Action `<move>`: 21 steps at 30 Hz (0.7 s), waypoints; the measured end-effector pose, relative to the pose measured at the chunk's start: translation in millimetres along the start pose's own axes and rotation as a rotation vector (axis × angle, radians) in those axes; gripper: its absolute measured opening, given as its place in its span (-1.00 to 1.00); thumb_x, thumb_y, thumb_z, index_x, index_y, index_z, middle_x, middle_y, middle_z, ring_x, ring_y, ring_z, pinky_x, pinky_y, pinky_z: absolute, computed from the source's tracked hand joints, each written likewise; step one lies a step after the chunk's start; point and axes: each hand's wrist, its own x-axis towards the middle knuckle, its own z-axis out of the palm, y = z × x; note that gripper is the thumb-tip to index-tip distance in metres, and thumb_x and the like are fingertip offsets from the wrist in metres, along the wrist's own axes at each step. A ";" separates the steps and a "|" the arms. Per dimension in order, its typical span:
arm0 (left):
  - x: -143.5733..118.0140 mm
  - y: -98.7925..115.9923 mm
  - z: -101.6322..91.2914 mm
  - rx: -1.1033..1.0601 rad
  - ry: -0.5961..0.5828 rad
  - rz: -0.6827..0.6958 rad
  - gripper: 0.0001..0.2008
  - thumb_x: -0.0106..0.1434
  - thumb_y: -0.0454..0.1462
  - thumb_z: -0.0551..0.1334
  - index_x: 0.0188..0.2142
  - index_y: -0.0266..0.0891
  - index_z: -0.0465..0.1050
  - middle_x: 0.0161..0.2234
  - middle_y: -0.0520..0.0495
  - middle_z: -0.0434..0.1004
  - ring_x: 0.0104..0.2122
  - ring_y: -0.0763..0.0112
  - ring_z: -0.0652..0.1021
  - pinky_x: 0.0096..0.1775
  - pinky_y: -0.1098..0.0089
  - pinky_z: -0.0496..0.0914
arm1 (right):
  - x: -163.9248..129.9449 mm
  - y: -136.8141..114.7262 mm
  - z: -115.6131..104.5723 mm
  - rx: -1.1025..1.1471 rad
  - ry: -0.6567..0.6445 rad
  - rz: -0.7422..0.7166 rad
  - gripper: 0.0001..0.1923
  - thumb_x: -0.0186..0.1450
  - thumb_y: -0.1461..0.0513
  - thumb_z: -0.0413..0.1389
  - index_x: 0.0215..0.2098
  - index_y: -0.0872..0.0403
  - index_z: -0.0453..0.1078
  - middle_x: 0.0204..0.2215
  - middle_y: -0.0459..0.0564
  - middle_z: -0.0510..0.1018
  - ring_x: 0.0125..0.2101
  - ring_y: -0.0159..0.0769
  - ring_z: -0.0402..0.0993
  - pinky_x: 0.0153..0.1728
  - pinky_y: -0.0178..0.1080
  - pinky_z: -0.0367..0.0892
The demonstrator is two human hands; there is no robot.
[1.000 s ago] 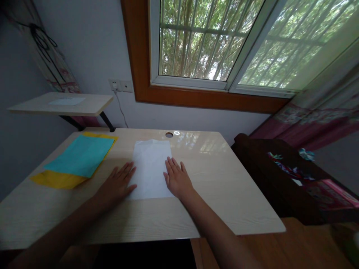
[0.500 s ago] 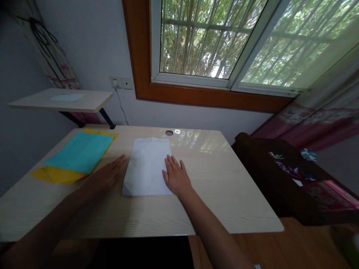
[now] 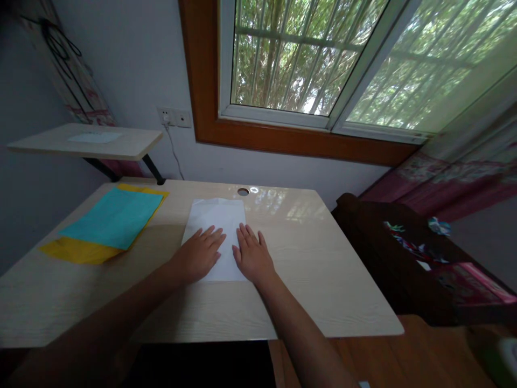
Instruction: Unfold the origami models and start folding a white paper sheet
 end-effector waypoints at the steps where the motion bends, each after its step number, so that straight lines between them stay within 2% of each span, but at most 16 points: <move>1: 1.2 2.8 7.3 0.006 0.011 -0.015 -0.50 0.47 -0.16 -0.01 0.33 -0.26 0.22 0.38 -0.20 0.17 0.36 0.04 0.19 0.30 -0.02 0.14 | -0.2 0.1 0.2 -0.001 0.004 -0.001 -0.42 0.50 0.10 -0.17 0.43 0.12 0.04 0.42 0.09 0.05 0.41 -0.13 -0.04 0.38 0.09 -0.11; 4: 3.1 6.7 28.5 0.013 0.067 -0.077 -0.46 0.48 -0.07 -0.04 0.33 -0.25 0.20 0.41 -0.19 0.07 0.40 0.05 0.09 0.33 -0.03 0.07 | -0.5 0.6 1.3 -0.005 0.016 -0.009 -0.43 0.51 0.11 -0.18 0.43 0.11 0.04 0.42 0.10 0.05 0.41 -0.14 -0.04 0.38 0.10 -0.11; 7: 2.0 2.8 40.5 -0.002 0.112 -0.089 -0.44 0.49 -0.04 -0.07 0.36 -0.24 0.15 0.43 -0.17 0.01 0.42 0.11 0.04 0.37 -0.02 -0.02 | -0.3 0.6 1.6 -0.012 0.017 -0.011 -0.43 0.51 0.11 -0.17 0.43 0.12 0.04 0.42 0.10 0.05 0.41 -0.14 -0.03 0.38 0.09 -0.10; 17: -12.3 -40.4 40.8 -0.001 0.078 -0.075 -0.35 0.45 0.03 -0.02 0.40 -0.24 0.07 0.45 -0.18 -0.06 0.43 0.10 0.00 0.37 0.02 -0.06 | -1.7 1.7 2.3 -0.011 0.008 -0.023 -0.43 0.51 0.12 -0.15 0.42 0.14 0.06 0.42 0.10 0.04 0.41 -0.08 -0.04 0.38 0.13 -0.08; 21: -20.3 -49.5 41.4 0.009 0.062 -0.047 -0.32 0.43 0.03 0.01 0.40 -0.26 0.05 0.45 -0.20 -0.10 0.43 0.08 -0.04 0.38 0.04 -0.08 | 0.3 2.0 -0.1 0.021 0.028 -0.049 -0.45 0.50 0.13 -0.10 0.39 0.16 0.12 0.40 0.14 0.11 0.40 -0.01 -0.02 0.35 0.19 -0.01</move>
